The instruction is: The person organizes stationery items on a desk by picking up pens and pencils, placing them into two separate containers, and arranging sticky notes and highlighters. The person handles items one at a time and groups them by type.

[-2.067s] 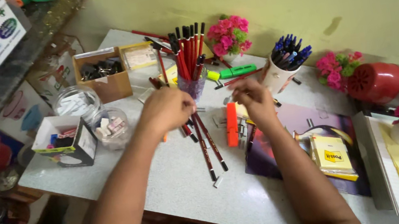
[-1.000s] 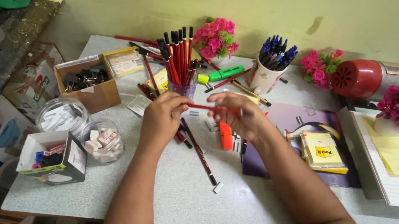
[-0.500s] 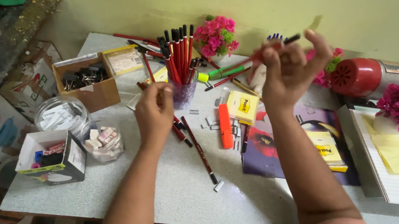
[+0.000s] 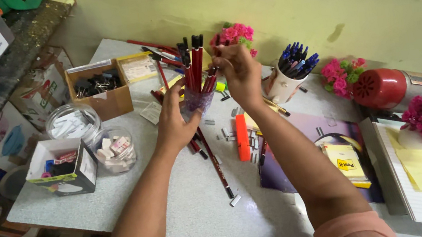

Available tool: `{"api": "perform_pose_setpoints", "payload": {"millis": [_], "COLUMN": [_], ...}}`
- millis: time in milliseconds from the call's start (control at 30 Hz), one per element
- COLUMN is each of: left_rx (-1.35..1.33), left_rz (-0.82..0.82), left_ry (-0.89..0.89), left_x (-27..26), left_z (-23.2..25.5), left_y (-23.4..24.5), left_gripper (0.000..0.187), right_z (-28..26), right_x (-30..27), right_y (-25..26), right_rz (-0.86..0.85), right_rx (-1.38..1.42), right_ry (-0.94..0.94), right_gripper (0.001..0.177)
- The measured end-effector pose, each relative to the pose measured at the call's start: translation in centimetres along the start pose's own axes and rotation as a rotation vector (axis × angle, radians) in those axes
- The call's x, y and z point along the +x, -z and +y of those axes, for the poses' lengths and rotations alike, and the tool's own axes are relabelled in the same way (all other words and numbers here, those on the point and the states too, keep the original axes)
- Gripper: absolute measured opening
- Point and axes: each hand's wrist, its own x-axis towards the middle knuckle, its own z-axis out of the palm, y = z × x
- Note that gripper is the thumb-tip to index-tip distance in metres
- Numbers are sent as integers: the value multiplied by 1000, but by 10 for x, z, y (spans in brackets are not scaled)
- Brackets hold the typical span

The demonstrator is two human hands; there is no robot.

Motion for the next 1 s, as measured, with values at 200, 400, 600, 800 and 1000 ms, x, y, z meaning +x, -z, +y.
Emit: {"api": "perform_pose_setpoints", "payload": {"millis": [200,400,600,800,1000], "left_rx": [17,36,-17,50,68], "left_rz": [21,23,4,4,118], "left_ry": [-62,-51,-46,-61,17], "left_x": [-1,1,-1,-1,2], "left_z": [5,5,1,-8,2], "left_y": [3,2,1,-3,3], "left_gripper": [82,84,83,84,68], "right_z": [-21,-51,-52,-38,29], "right_x": [8,27,18,9,-5], "right_y": [5,10,-8,5,48], "right_rz": [71,95,66,53,217], "right_rx": [79,176,-397,-528,113], "right_ry": [10,141,157,271,-304], "right_gripper": [17,13,12,16,18]}}
